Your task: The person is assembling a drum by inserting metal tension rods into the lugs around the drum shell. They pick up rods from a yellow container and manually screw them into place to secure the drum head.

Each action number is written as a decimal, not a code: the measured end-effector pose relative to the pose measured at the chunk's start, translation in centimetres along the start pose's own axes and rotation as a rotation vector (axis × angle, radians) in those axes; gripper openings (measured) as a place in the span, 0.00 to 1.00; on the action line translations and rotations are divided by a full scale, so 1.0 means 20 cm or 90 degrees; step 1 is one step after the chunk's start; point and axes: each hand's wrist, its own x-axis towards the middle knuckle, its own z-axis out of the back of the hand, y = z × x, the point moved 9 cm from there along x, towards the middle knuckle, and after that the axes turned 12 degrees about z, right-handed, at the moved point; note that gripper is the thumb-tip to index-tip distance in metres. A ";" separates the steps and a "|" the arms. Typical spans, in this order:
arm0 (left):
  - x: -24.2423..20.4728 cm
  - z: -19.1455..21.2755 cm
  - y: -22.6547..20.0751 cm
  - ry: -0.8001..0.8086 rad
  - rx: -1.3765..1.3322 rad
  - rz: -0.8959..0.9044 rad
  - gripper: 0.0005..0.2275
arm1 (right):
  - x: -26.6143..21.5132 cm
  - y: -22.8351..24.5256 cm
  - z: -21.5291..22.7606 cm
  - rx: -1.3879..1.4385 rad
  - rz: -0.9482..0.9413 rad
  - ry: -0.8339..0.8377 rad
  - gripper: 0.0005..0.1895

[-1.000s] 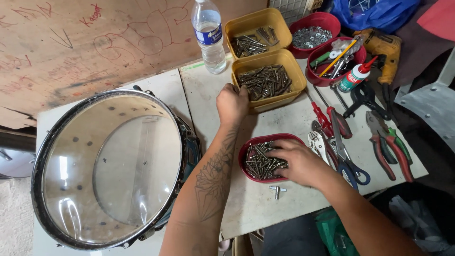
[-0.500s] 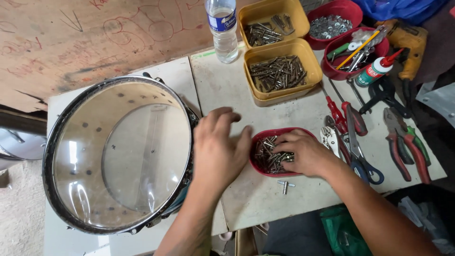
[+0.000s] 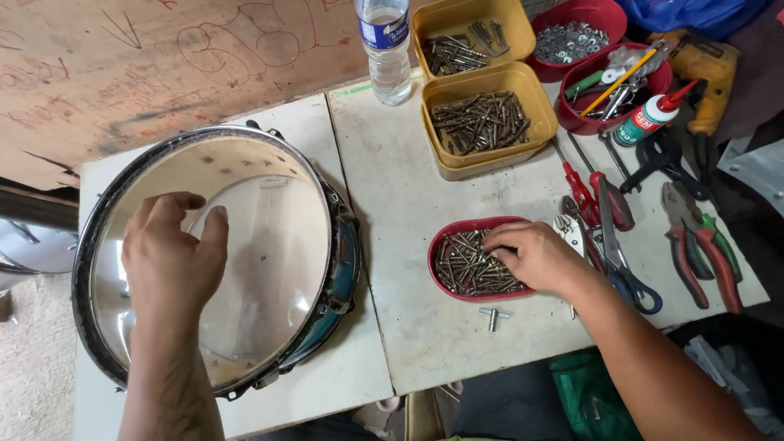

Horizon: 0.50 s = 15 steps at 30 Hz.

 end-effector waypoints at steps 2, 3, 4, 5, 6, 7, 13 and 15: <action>-0.01 -0.07 0.05 -0.025 0.005 -0.033 0.10 | -0.01 0.00 0.02 0.009 -0.036 0.004 0.14; -0.02 -0.10 0.06 -0.050 0.010 -0.064 0.10 | -0.01 -0.01 0.02 0.019 -0.072 0.010 0.14; -0.02 -0.11 0.06 -0.046 0.008 -0.064 0.10 | -0.01 0.04 0.05 0.018 -0.076 0.011 0.14; -0.01 -0.14 0.08 -0.018 -0.015 -0.029 0.09 | -0.02 0.04 0.06 0.038 -0.162 0.035 0.16; -0.01 -0.16 0.11 0.008 -0.036 0.008 0.09 | -0.04 0.05 0.07 0.057 -0.245 0.060 0.17; -0.02 -0.17 0.11 0.008 -0.038 0.010 0.09 | -0.04 0.05 0.07 0.055 -0.245 0.061 0.17; -0.04 -0.16 0.09 -0.006 -0.058 0.011 0.08 | -0.08 0.01 0.11 0.012 -0.269 0.061 0.18; -0.04 -0.15 0.07 -0.015 -0.070 0.014 0.08 | -0.10 0.01 0.19 0.032 -0.227 -0.059 0.16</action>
